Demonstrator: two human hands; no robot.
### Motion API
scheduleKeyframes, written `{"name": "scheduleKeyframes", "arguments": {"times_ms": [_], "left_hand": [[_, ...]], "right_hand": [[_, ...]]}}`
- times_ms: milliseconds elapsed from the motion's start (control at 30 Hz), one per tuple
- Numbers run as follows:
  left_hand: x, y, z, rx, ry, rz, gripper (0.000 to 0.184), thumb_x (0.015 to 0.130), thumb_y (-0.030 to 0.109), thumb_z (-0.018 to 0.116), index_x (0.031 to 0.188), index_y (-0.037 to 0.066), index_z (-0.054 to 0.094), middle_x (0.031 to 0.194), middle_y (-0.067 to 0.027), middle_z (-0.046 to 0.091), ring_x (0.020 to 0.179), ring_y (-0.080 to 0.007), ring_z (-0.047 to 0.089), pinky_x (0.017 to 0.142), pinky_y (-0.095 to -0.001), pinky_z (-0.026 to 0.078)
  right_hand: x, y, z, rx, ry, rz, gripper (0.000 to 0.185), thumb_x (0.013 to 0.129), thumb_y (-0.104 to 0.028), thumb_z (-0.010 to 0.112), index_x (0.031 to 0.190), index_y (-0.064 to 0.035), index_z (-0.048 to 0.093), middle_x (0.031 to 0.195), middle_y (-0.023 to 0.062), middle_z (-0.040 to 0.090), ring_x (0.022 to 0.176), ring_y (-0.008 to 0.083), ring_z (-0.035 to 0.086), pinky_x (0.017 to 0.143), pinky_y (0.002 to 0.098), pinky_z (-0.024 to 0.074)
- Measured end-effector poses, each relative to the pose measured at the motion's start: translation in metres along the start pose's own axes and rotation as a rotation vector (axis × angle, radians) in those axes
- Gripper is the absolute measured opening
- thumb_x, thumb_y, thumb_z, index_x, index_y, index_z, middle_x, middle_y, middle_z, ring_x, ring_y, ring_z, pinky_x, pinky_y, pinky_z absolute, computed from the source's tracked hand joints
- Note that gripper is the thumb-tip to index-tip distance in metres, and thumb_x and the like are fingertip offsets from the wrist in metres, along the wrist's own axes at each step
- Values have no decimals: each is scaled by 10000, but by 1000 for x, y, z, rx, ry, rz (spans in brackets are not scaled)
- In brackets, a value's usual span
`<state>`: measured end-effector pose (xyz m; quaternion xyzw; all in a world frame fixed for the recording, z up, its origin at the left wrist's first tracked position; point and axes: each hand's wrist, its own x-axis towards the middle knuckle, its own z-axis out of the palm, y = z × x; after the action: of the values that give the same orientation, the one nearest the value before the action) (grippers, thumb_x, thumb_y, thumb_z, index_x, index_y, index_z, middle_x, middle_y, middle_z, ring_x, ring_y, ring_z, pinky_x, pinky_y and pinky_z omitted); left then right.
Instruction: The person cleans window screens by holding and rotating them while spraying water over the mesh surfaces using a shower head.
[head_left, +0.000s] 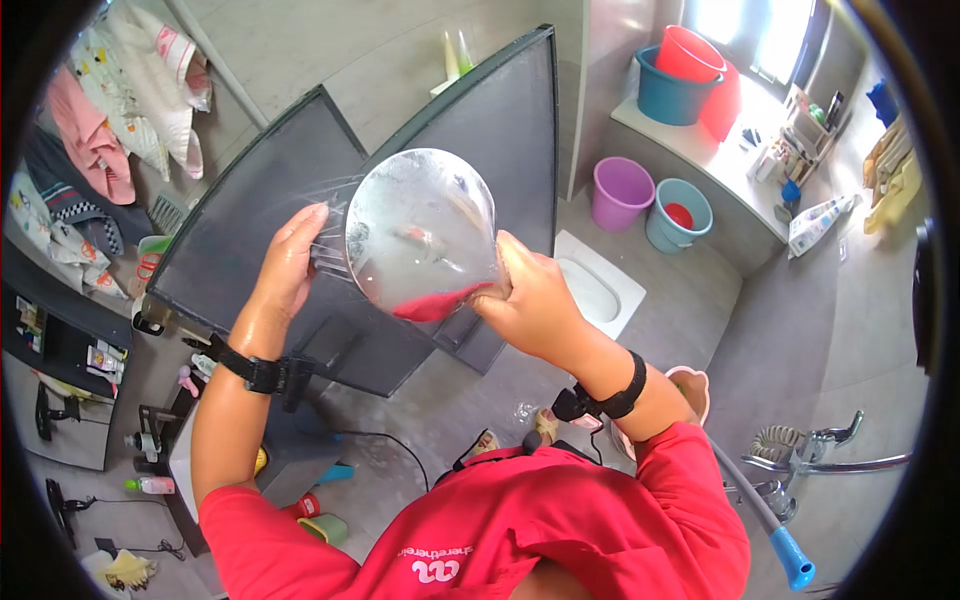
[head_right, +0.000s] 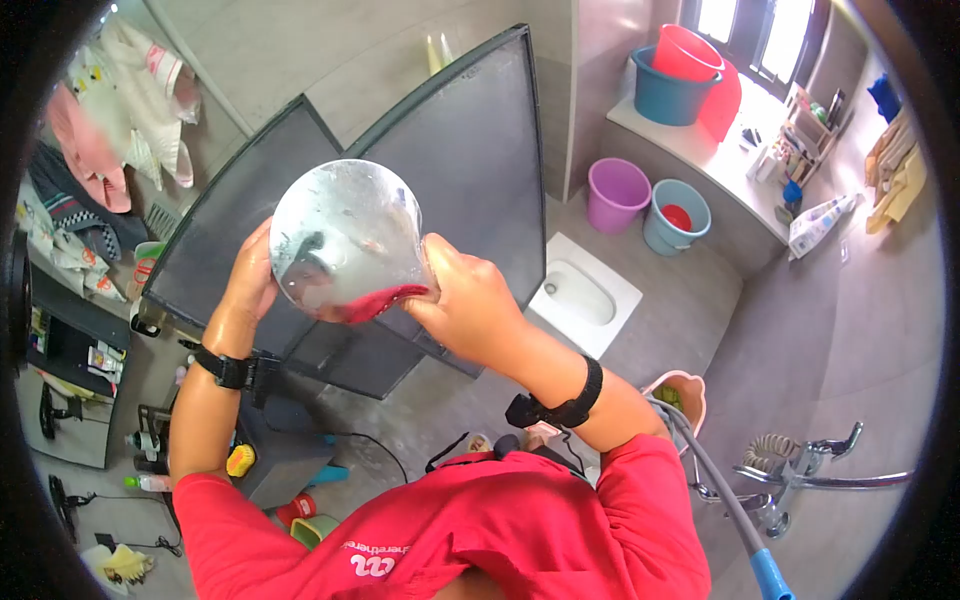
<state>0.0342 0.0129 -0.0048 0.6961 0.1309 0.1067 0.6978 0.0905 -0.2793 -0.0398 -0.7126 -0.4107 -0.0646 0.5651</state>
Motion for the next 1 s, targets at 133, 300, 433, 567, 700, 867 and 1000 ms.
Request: {"name": "scheduleKeyframes", "arguments": {"times_ms": [133,300,433,567,700,867,1000], "left_hand": [[-4,-27,-6,-224,207,43,382,940,372,572,1142,48,585,1124,-35,609,1031,-136,561,926,-298,409],[-7,-29,3,-331,199,39,337,952,434,528,1148,159,531,1125,-8,603,1071,-149,558,958,-317,403],[-2,-43,0,-291,205,38,666,922,572,485,1327,46,438,1317,-98,516,1219,-189,484,1052,-329,335],[-8,-42,0,-317,5,44,774,913,615,460,1389,11,370,1409,-132,424,1311,-199,387,1099,-339,268],[-3,-48,1,-312,17,76,745,915,616,451,1360,20,415,1386,-110,457,1281,-191,417,1097,-339,274],[-2,-45,1,-326,40,63,732,909,605,469,1338,12,454,1406,-102,434,1294,-186,393,1094,-322,262],[3,-50,-4,-306,-31,64,810,904,595,477,1418,-19,362,1507,-136,310,1408,-211,240,1147,-335,155]], "right_hand": [[-15,21,13,-152,-95,46,318,712,-131,696,927,-21,489,783,209,596,776,420,597,651,449,480],[-69,72,41,-257,-215,48,348,737,-191,717,925,-37,467,703,202,589,711,410,604,604,466,480],[-100,104,52,-305,-218,148,359,724,-191,732,927,-36,481,706,207,587,695,407,609,584,461,477],[-88,71,44,-299,-99,195,323,687,-129,723,902,-27,505,699,200,580,673,409,605,570,448,471],[-69,43,43,-229,2,67,295,669,-98,707,871,-20,508,692,191,573,674,404,601,576,444,472],[-106,72,64,-603,-292,2,391,651,-164,768,900,-46,491,690,135,582,659,347,614,558,418,474],[-166,121,81,-705,-530,-56,403,662,-227,762,910,-74,484,724,102,600,662,310,629,557,409,480]]}}
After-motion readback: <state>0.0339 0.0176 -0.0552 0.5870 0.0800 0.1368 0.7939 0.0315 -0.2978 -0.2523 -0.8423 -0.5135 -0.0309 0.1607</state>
